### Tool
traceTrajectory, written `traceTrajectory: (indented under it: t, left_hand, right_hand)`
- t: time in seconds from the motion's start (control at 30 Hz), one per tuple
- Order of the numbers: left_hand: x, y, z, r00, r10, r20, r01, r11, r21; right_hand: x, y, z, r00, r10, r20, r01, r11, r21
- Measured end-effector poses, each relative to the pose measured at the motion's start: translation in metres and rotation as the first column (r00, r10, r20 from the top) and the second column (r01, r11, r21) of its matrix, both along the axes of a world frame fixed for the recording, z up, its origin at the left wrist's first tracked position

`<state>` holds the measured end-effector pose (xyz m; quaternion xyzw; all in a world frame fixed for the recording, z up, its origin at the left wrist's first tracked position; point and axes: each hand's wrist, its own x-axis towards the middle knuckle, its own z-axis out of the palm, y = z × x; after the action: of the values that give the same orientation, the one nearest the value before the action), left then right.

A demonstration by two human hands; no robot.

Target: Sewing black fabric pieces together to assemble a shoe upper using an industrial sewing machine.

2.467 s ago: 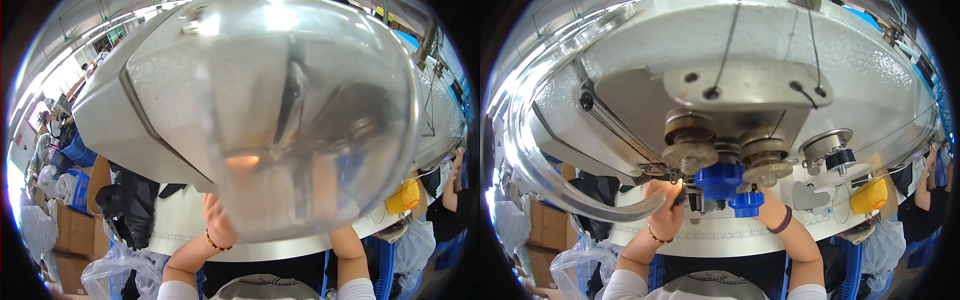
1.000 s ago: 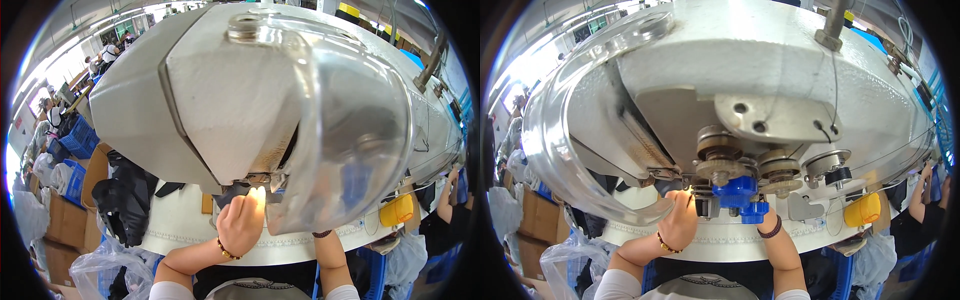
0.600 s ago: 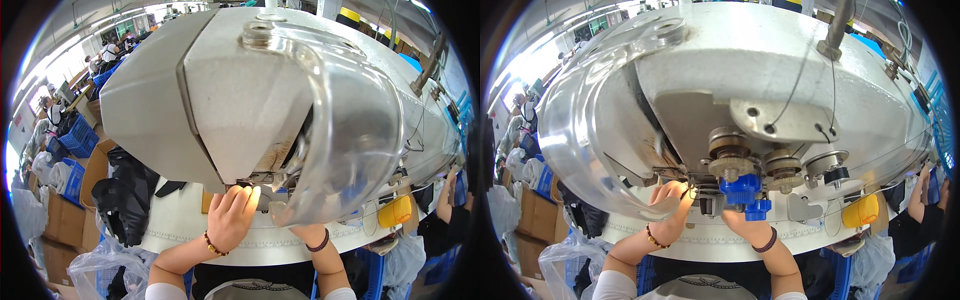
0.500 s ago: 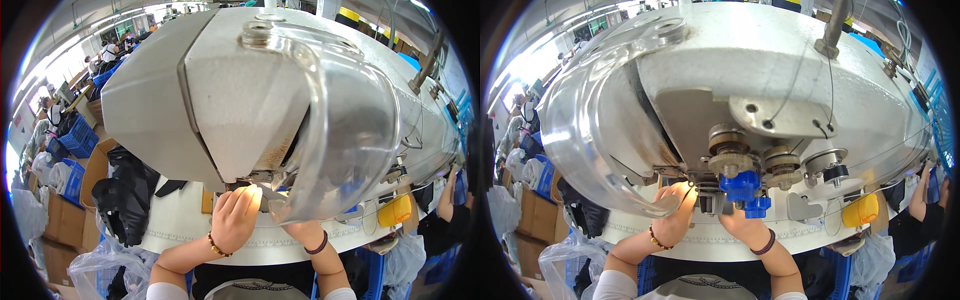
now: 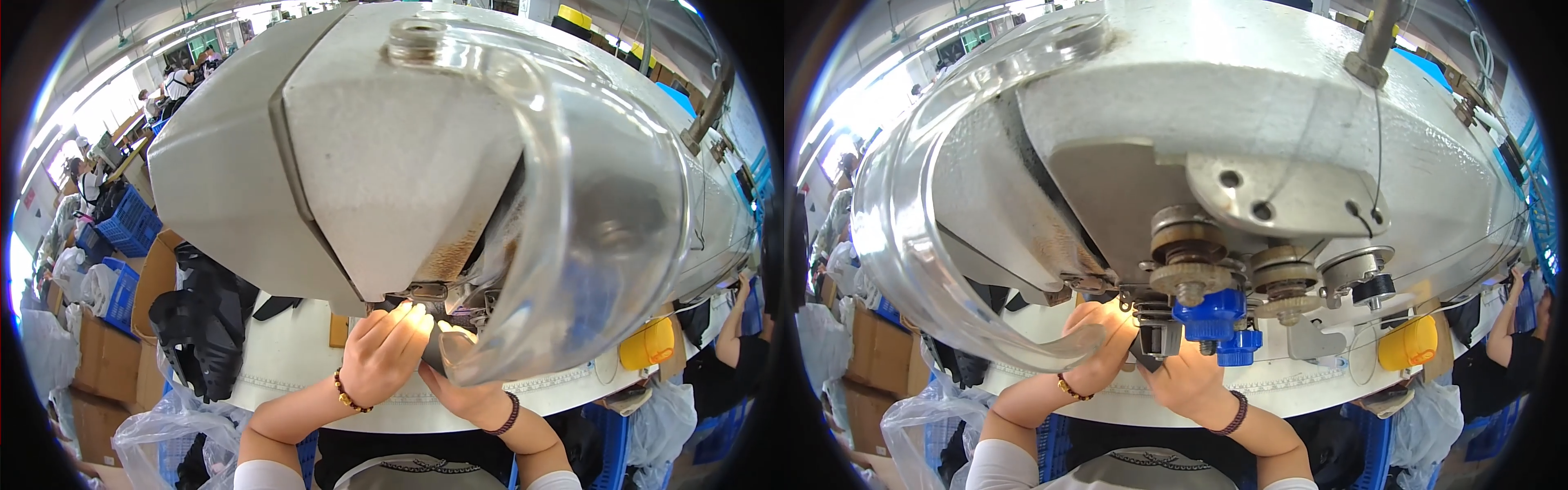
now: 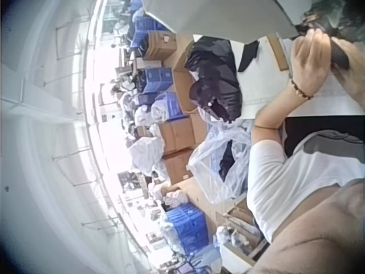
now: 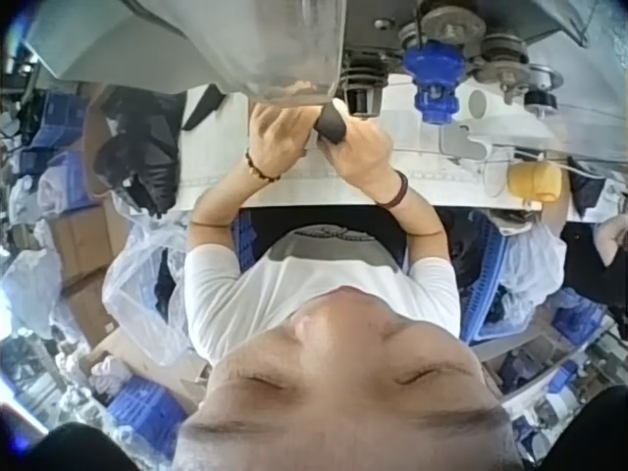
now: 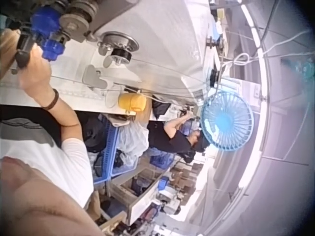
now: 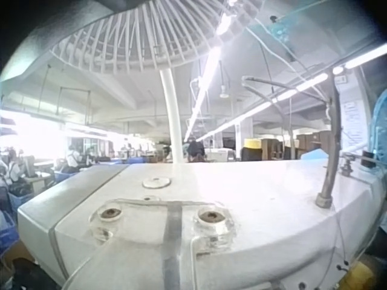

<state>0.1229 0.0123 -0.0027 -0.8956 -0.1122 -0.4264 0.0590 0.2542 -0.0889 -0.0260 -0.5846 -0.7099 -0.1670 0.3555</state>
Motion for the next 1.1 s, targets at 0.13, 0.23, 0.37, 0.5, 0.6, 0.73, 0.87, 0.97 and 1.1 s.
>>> traceTrajectory:
  t: [0.13,0.23,0.37,0.5,0.6,0.73,0.87,0.97,1.1]
  left_hand:
    - [0.001,0.004,-0.002,1.0,-0.009,0.003,0.009,1.0,-0.029]
    - [0.001,0.006,-0.005,1.0,-0.004,0.001,0.004,1.0,-0.002]
    - [-0.003,0.013,-0.001,0.998,-0.054,-0.02,0.054,0.998,0.026]
    - [-0.014,0.018,0.008,0.986,-0.118,-0.117,0.107,0.99,-0.096]
    - [-0.017,0.013,0.008,0.993,-0.085,-0.077,0.076,0.991,-0.105]
    - [-0.014,0.005,0.001,0.999,-0.022,0.024,0.024,0.996,-0.084]
    - [-0.015,0.005,-0.003,1.0,-0.014,-0.012,0.014,1.0,0.011]
    - [-0.014,0.009,-0.001,0.999,-0.039,-0.016,0.04,0.999,0.037]
    - [-0.011,0.014,0.002,0.998,-0.035,-0.047,0.04,0.995,0.092]
  right_hand:
    - [0.03,0.002,0.011,0.97,0.051,-0.236,-0.07,0.995,-0.076]
    - [0.059,0.007,0.017,0.918,0.166,-0.36,-0.229,0.963,-0.14]
    - [0.065,0.003,0.016,0.684,0.141,-0.716,-0.388,0.901,-0.194]
    - [0.054,0.003,0.012,0.731,0.246,-0.636,-0.419,0.898,-0.135]
    - [0.04,0.004,0.005,0.753,0.138,-0.643,-0.33,0.925,-0.188]
    - [0.026,-0.001,-0.008,0.787,0.116,-0.606,-0.263,0.952,-0.158]
    - [0.029,0.002,-0.019,0.658,0.055,-0.751,-0.358,0.9,-0.248]
    - [0.028,0.003,-0.023,0.447,0.011,-0.894,-0.414,0.889,-0.197]
    - [0.027,0.009,-0.02,0.469,0.077,-0.88,-0.352,0.93,-0.106]
